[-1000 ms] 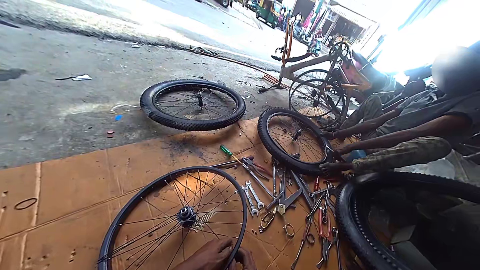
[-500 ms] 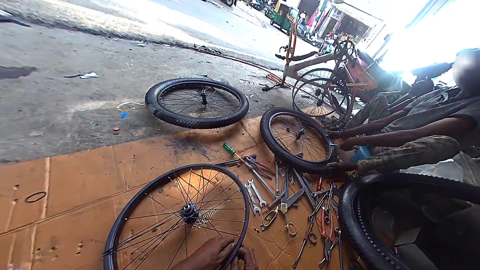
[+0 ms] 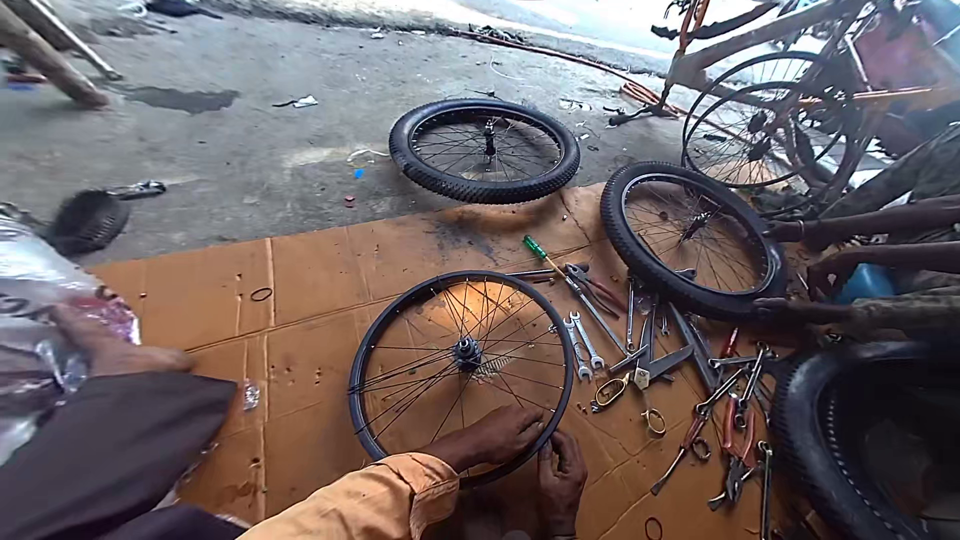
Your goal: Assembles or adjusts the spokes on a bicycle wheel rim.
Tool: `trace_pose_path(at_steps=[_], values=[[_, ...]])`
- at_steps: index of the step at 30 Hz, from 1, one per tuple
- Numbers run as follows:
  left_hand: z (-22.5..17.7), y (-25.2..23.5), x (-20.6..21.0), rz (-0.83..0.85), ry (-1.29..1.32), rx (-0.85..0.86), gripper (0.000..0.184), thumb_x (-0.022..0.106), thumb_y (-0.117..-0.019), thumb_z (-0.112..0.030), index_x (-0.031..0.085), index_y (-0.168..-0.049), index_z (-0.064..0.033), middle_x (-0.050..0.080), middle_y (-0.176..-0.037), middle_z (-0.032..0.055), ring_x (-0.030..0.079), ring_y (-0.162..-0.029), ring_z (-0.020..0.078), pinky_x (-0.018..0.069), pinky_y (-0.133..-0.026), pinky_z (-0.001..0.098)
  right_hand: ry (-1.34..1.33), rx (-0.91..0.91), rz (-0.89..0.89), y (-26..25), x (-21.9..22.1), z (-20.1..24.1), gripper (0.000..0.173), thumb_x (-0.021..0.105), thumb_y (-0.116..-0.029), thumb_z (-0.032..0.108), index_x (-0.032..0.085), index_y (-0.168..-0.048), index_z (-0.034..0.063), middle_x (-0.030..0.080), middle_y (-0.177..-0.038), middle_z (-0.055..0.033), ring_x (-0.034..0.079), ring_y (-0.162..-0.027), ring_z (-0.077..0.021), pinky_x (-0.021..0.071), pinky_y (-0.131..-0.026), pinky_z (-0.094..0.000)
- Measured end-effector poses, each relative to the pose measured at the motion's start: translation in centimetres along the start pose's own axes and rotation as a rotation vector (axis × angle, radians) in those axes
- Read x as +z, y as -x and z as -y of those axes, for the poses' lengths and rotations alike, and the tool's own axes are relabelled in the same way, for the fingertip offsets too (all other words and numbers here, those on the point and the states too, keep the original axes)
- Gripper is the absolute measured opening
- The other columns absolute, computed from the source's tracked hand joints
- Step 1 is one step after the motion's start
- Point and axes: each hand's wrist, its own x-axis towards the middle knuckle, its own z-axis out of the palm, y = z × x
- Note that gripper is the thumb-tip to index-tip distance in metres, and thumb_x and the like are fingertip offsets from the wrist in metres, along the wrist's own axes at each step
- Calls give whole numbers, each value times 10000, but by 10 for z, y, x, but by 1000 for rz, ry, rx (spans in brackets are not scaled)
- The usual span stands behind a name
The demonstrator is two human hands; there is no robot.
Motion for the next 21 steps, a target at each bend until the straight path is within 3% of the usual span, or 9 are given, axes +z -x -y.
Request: trace_pose_path(at_steps=[2,5,10,14,18,21], values=[[-1,-1,0,-23,-33,-1,448,312,-1123,-358,609,-1153,-24,651,-941,192,663,-916,351,515,-850,571,-38,5,6,-1,1,0,181,636,-867,94,733,-982,-7,714,-956,-75,694,-855,-116,608,-803,-266],[4,-2,-1,-10,42,39,374,361,-1107,-301,573,-1250,-29,653,-1027,181,662,-953,323,526,-875,547,-40,3,-1,-2,2,-1,166,638,-857,71,734,-967,-9,713,-968,-85,697,-867,-116,608,-809,-260],[2,-3,-3,27,-72,22,423,319,-1122,-337,600,-1140,-22,641,-933,189,658,-903,347,512,-840,564,-47,5,-6,-1,2,-2,176,626,-891,100,741,-970,-9,715,-977,-86,697,-879,-116,607,-821,-260],[3,-3,-2,11,14,44,342,363,-1102,-291,574,-1186,-36,635,-962,161,654,-896,307,529,-832,527,-69,14,-8,-3,1,-2,153,644,-863,85,727,-962,2,709,-962,-74,691,-855,-117,607,-799,-261],[1,-3,-2,12,-59,25,423,317,-1122,-338,597,-1114,-21,628,-899,180,649,-868,339,507,-811,553,-38,23,-5,-2,1,0,186,613,-900,111,739,-959,-13,715,-993,-93,695,-906,-122,599,-839,-252],[2,-2,-4,24,29,34,347,367,-1101,-285,569,-1220,-28,645,-1006,177,661,-918,318,530,-853,540,-38,25,-14,-2,1,-1,197,602,-887,115,726,-969,-15,707,-952,-82,687,-868,-115,596,-808,-254]])
